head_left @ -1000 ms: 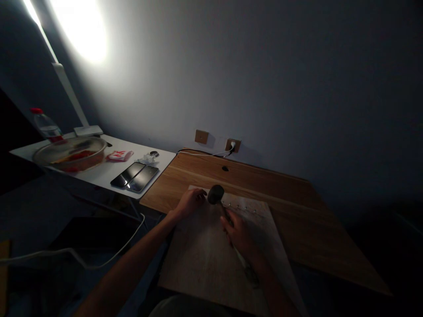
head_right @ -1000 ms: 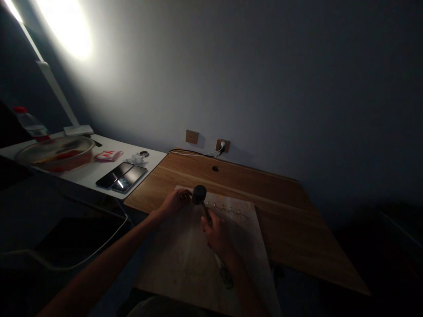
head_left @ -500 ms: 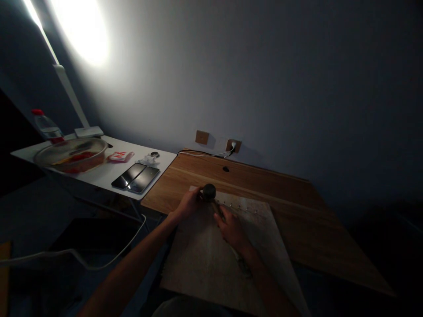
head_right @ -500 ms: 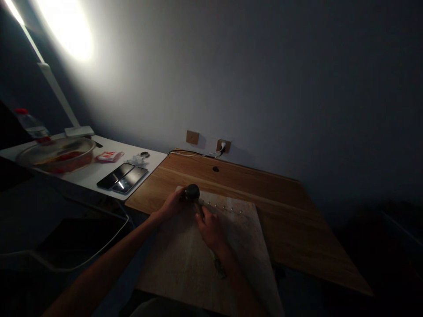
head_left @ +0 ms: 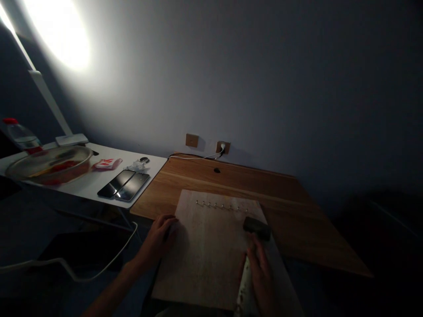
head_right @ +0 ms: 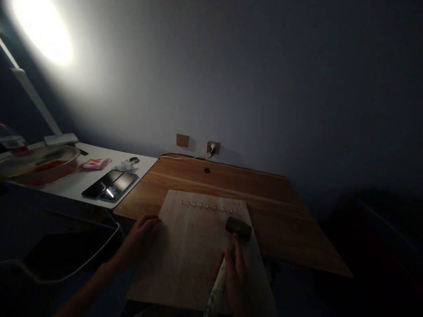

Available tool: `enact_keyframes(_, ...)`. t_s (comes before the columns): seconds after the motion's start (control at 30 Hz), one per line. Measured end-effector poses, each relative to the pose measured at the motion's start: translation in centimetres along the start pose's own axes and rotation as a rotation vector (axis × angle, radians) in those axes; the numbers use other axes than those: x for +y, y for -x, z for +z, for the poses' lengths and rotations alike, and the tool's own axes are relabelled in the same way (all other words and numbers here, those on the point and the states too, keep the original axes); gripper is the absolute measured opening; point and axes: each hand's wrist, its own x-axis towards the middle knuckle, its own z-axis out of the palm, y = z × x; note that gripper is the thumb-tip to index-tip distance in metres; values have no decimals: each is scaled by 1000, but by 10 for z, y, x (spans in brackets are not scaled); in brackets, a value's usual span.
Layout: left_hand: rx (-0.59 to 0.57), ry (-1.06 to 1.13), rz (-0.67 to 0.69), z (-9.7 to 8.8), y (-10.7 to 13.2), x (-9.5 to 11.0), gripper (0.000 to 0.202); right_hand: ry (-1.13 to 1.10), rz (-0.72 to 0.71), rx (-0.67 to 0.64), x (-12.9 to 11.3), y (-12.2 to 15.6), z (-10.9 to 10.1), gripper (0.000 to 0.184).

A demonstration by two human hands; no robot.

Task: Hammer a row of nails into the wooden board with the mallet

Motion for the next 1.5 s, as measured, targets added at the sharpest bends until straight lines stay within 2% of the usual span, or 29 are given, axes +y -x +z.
enact_keyframes(0.07, 61, 22, -36, -6, 12, -1, 28, 77, -73, -18, 3, -4, -3, 68)
enact_keyframes(0.17, 66, 63, -90, -15, 23, 1, 27, 137, -67, -165, 0, -10, 2, 62)
enact_keyframes(0.27, -17, 110, -187, -23, 29, 5, 30, 248, -36, -326, -9, -11, 7, 59)
enact_keyframes(0.33, -94, 151, -258, -25, 32, 9, 34, 375, -100, -338, -13, -10, 6, 55)
enact_keyframes(0.43, -156, 206, -322, -25, 35, 14, 41, 524, -282, -252, -9, -8, -3, 48)
enact_keyframes(0.57, -201, 281, -315, -17, 36, 21, 44, 581, -558, -76, 14, -11, -30, 39)
enact_keyframes(0.7, -356, 267, -180, 8, 27, 39, 44, 690, -732, 118, 51, -25, -67, 36)
enact_keyframes(0.8, -439, 193, -59, 35, 9, 69, 51, 806, -786, 231, 79, -41, -100, 43)
enact_keyframes(0.97, -715, 103, 20, 88, -35, 138, 62, 869, -756, 270, 112, -74, -162, 49)
enact_keyframes(1.07, -756, 63, 80, 115, -56, 171, 63, 856, -648, 293, 119, -91, -198, 49)
enact_keyframes(1.13, -781, 44, 120, 127, -64, 185, 63, 846, -555, 317, 121, -98, -221, 50)
enact_keyframes(1.2, -755, 27, 157, 135, -69, 194, 60, 872, -462, 357, 121, -102, -245, 53)
enact_keyframes(1.33, -528, -4, 323, 149, -77, 202, 49, 1049, -244, 454, 122, -104, -289, 59)
enact_keyframes(1.43, -427, -27, 506, 167, -80, 204, 49, 1061, 20, 452, 122, -110, -309, 70)
enact_keyframes(1.5, -415, -29, 548, 180, -80, 201, 49, 1002, 136, 419, 122, -115, -315, 74)
